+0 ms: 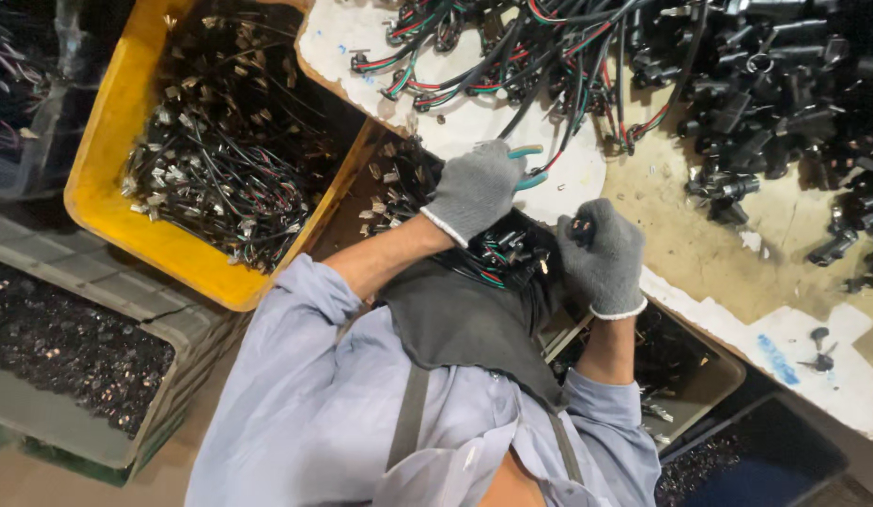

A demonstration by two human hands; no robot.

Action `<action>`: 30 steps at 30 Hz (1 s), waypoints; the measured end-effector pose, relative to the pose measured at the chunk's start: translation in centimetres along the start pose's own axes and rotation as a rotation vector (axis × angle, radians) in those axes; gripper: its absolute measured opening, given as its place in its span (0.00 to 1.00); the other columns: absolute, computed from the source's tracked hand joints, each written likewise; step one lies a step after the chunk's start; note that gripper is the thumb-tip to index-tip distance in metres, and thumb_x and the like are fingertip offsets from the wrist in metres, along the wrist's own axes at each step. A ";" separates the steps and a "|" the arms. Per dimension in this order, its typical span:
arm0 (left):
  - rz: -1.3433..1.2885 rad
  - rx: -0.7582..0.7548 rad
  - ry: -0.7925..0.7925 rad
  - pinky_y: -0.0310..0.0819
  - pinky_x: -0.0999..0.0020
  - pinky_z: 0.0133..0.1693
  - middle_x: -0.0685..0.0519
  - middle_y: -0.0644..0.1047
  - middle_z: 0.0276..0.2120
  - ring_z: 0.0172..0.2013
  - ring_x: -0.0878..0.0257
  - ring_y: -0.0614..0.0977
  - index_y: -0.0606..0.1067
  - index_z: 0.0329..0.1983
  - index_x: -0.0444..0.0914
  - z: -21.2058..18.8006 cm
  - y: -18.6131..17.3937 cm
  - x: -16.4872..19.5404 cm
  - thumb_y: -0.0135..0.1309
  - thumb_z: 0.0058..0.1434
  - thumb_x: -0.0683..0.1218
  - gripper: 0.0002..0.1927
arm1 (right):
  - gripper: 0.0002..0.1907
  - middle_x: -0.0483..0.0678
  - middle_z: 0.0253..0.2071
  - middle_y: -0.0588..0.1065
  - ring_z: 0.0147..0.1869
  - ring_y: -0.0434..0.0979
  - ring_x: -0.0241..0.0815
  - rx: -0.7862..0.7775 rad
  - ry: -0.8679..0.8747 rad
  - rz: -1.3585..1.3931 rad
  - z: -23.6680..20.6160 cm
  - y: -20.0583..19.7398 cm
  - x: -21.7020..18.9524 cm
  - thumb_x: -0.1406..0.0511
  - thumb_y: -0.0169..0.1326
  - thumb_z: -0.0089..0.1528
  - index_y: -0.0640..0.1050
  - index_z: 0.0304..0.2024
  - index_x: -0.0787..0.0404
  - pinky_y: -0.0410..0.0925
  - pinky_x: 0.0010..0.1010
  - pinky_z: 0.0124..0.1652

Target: The person repeatedly picks up small black plastic connectors and wire bundles from a workbench, joins them together by hand, and places the assembled units into a yellow bin. The process is continuous and repetitive throughout the clip.

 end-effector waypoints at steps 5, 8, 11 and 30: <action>-0.132 -0.044 -0.077 0.75 0.49 0.32 0.46 0.77 0.31 0.32 0.47 0.82 0.82 0.34 0.44 0.8 -0.8 0.4 0.58 0.58 0.50 0.07 | 0.14 0.54 0.26 0.72 0.28 0.75 0.53 0.035 -0.021 0.008 0.1 -0.3 -0.8 0.65 0.67 0.61 0.73 0.36 0.62 0.69 0.41 0.33; -0.236 -0.048 -0.119 0.76 0.49 0.28 0.42 0.78 0.30 0.28 0.44 0.82 0.82 0.35 0.42 1.0 -0.7 1.1 0.58 0.50 0.51 0.12 | 0.14 0.54 0.27 0.73 0.30 0.76 0.54 0.052 -0.010 0.021 0.0 -0.1 -0.7 0.64 0.67 0.61 0.73 0.37 0.62 0.69 0.41 0.34; -0.249 -0.194 -0.092 0.75 0.45 0.29 0.40 0.77 0.27 0.27 0.41 0.82 0.83 0.31 0.43 1.4 0.3 1.9 0.62 0.54 0.59 0.16 | 0.14 0.55 0.28 0.74 0.31 0.77 0.56 0.062 -0.024 0.032 -0.2 0.2 -0.3 0.65 0.67 0.61 0.74 0.38 0.62 0.68 0.42 0.34; -0.367 -0.235 -0.057 0.71 0.53 0.33 0.44 0.78 0.28 0.30 0.48 0.80 0.82 0.29 0.38 3.5 -3.2 3.6 0.70 0.55 0.52 0.13 | 0.15 0.52 0.32 0.74 0.34 0.76 0.52 0.188 0.000 0.234 -2.2 -2.4 0.9 0.66 0.68 0.58 0.74 0.40 0.61 0.68 0.41 0.36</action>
Point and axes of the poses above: each hand's wrist, its own z-axis towards the middle knuckle, its own y-axis out of the palm, x = y × z, the point moved 5 cm from there along z, towards the middle knuckle
